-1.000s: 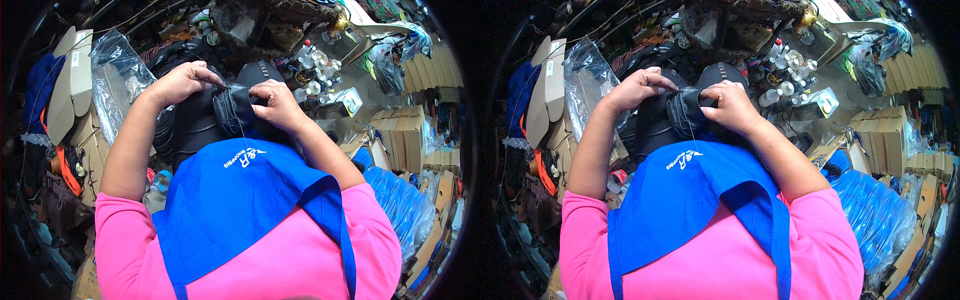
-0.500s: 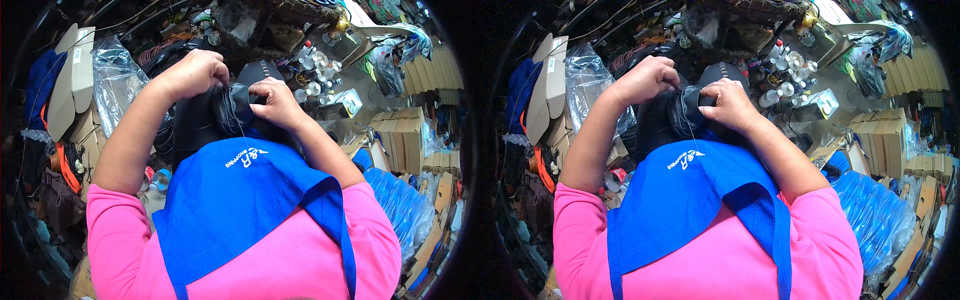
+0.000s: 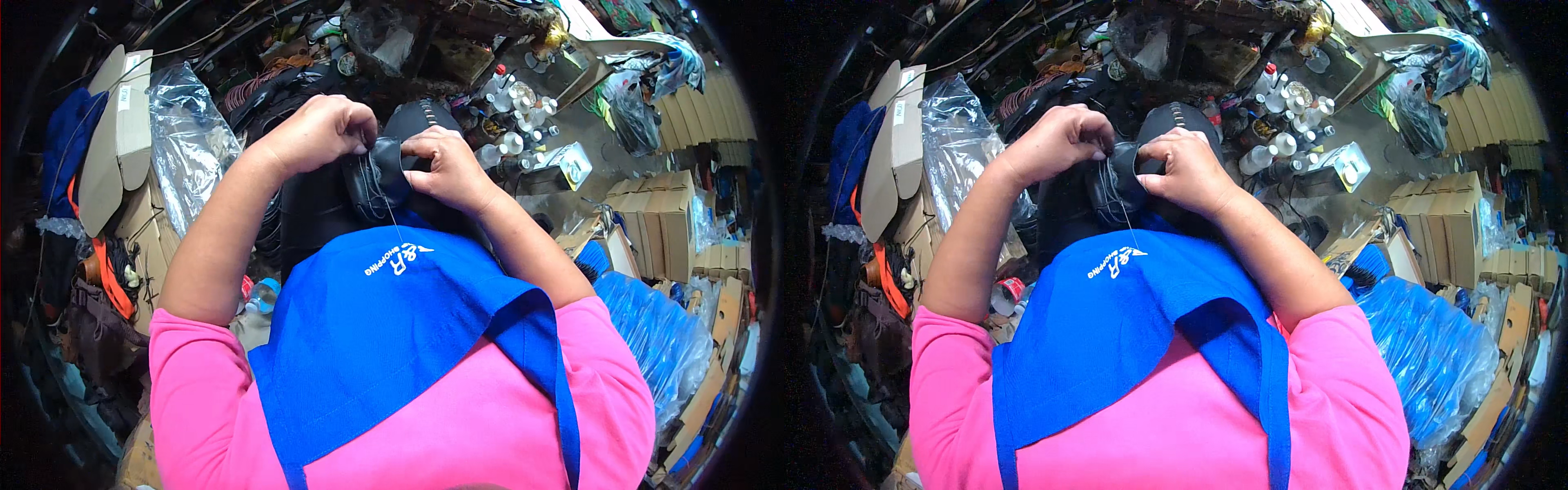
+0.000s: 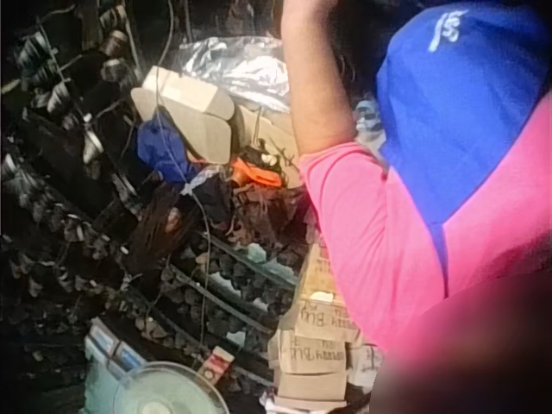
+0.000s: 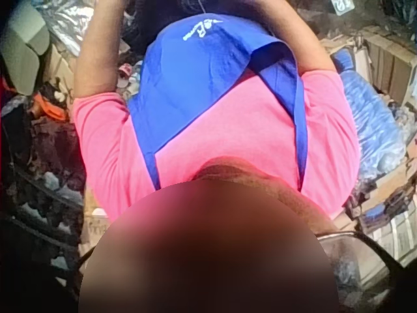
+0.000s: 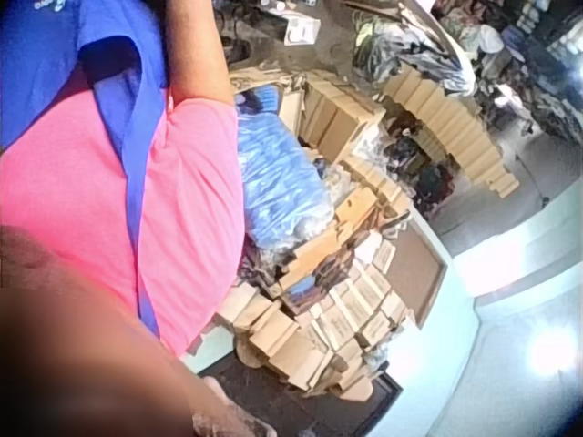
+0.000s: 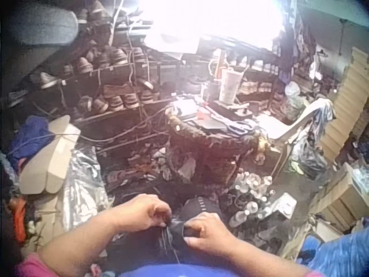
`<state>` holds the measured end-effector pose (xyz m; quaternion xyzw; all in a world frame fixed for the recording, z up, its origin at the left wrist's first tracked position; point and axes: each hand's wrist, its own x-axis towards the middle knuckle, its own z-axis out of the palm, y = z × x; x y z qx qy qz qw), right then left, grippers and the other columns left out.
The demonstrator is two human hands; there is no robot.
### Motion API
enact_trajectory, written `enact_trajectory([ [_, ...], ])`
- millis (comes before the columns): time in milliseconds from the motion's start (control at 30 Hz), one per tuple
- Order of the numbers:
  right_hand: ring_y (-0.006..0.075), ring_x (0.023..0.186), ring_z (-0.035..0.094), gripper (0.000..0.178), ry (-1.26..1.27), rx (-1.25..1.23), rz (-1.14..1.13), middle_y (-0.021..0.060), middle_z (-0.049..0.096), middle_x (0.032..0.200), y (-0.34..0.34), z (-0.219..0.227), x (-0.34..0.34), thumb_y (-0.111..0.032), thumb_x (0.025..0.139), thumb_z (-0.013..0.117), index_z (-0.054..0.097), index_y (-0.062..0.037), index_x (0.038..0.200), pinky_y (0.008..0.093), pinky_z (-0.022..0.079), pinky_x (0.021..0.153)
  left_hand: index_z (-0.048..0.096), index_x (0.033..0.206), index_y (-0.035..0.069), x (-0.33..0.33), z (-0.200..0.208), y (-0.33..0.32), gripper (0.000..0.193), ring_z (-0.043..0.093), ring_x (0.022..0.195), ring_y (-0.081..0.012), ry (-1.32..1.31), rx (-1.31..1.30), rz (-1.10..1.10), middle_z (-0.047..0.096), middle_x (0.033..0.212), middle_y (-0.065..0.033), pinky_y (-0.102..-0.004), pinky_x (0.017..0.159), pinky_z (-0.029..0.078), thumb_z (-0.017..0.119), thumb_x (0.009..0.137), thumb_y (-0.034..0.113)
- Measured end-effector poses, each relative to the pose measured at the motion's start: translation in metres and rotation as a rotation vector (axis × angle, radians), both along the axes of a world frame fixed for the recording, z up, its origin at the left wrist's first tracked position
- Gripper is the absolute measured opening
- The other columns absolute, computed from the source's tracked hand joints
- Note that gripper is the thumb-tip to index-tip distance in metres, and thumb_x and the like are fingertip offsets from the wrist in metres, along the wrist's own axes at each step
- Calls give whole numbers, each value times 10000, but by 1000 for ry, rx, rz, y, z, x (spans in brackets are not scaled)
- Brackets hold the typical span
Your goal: Stitching a black shoe component by hand using a needle and thread.
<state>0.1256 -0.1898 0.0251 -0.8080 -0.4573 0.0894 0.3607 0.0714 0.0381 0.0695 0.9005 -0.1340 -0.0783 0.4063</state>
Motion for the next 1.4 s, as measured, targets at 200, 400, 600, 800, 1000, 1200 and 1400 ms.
enact_trajectory([
  [200,277,859,615,166,44,-131,-111,100,672,780,8,9,-5,-210,723,667,698,-75,816,401,436,808,653,911,-10,-3,-10,1,213,615,748,-98,151,-72,124,663,804,-41,-260,702,500,695,705,-40],
  [400,227,803,592,126,-550,-137,-35,47,635,728,6,13,-9,-222,742,648,634,-112,682,386,410,808,649,1100,98,-36,-15,-6,509,481,1209,-301,-236,-102,28,496,1296,-127,-406,1021,394,812,622,165],
  [600,201,796,581,121,-698,-264,17,21,617,723,6,23,-12,-236,734,641,614,-133,677,372,401,807,682,879,162,-67,-9,-36,303,487,1172,-291,-541,211,-87,545,1212,-65,-434,971,377,778,594,125],
  [800,218,804,571,113,-607,-211,73,28,610,740,2,20,-8,-209,710,651,598,-121,664,370,408,803,601,893,55,-57,-12,-27,115,611,970,-218,-322,-398,144,646,962,-61,-346,908,444,666,799,37],
  [1000,243,833,579,94,-337,-303,221,51,613,755,-6,17,-2,-182,704,647,609,-101,673,379,415,799,516,971,69,-34,-57,-2,79,626,979,-227,41,-1120,496,656,1046,-151,-335,925,451,531,957,146],
  [1200,312,811,602,89,-21,2,-116,104,644,796,8,1,-14,-140,745,638,649,-51,748,395,460,749,462,997,68,-19,-59,-33,96,619,982,-268,82,-1344,502,632,1081,-221,-389,938,453,445,989,162],
  [1400,348,848,601,87,167,-31,-125,146,641,830,8,-3,-14,-114,738,642,624,-50,794,415,468,784,450,987,58,-9,-68,-54,128,581,784,-161,-50,-1076,695,639,858,-115,-298,783,470,444,996,186],
])
